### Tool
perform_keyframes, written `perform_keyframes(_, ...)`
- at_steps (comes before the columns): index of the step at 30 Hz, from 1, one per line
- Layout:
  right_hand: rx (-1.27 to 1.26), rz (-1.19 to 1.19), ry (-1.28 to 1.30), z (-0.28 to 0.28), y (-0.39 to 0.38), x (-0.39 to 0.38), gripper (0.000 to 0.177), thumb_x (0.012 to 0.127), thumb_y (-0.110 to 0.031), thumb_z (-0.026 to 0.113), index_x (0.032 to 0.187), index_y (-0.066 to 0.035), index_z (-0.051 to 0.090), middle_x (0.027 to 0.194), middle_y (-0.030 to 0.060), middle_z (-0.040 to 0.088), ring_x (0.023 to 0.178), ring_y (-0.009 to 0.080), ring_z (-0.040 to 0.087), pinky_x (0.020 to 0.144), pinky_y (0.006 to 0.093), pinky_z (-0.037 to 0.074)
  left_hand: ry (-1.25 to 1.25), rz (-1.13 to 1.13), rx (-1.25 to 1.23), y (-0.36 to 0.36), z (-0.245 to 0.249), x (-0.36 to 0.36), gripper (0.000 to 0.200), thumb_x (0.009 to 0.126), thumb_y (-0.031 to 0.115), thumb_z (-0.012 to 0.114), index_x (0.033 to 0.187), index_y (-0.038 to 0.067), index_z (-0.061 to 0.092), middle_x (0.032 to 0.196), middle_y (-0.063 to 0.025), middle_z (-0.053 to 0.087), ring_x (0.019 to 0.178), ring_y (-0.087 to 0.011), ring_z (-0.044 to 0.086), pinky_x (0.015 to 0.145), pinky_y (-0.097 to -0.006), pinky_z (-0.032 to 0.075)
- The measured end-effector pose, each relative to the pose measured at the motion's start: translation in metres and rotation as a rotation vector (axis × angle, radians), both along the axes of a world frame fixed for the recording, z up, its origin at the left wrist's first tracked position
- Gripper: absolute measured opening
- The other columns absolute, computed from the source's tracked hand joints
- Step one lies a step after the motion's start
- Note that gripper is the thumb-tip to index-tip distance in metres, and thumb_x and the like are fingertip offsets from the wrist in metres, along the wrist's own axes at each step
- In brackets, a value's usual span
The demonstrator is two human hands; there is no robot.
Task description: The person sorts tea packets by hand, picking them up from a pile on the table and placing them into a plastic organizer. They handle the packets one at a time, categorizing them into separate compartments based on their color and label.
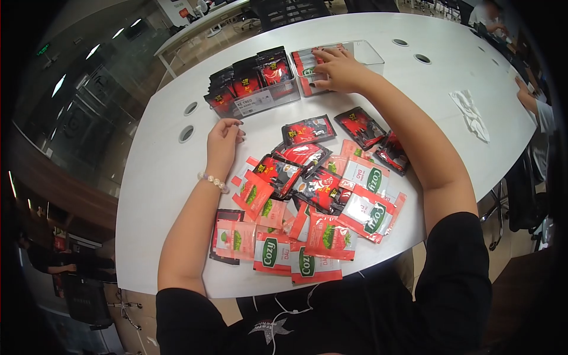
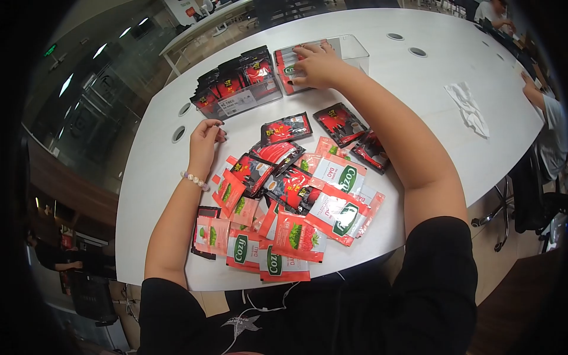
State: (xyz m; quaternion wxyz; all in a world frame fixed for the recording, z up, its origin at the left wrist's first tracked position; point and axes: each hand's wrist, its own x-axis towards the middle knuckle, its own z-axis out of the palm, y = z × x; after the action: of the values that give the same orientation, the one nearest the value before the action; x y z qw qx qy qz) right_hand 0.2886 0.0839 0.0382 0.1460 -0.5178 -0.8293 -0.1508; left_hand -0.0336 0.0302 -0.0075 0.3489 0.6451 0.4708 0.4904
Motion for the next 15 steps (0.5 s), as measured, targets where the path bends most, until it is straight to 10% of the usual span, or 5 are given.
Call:
perform_keyframes(9, -0.136, 0.173, 0.264, 0.052, -0.025, -0.006, 0.024, 0.079, -0.02, 0.064, 0.099, -0.007, 0.064, 0.113, 0.0085, 0.058, 0.093, 0.0233, 0.058, 0.079, 0.0321, 0.046, 0.022, 0.007, 0.012, 0.002, -0.003, -0.003, 0.014, 0.09, 0.01, 0.049, 0.095, 0.0, 0.058, 0.074, -0.0034, 0.06, 0.067, -0.0076, 0.055, 0.063, -0.0202, 0.045)
perform_keyframes(15, -0.611, 0.234, 0.097, 0.022, -0.034, -0.038, 0.052, 0.074, -0.036, 0.071, 0.114, -0.005, 0.057, 0.11, 0.0121, 0.058, 0.095, 0.0242, 0.057, 0.082, 0.0353, 0.046, 0.038, 0.031, 0.044, 0.002, -0.005, -0.004, 0.013, 0.088, 0.009, 0.05, 0.093, 0.001, 0.059, 0.073, -0.0036, 0.06, 0.065, -0.0075, 0.054, 0.061, -0.0209, 0.045)
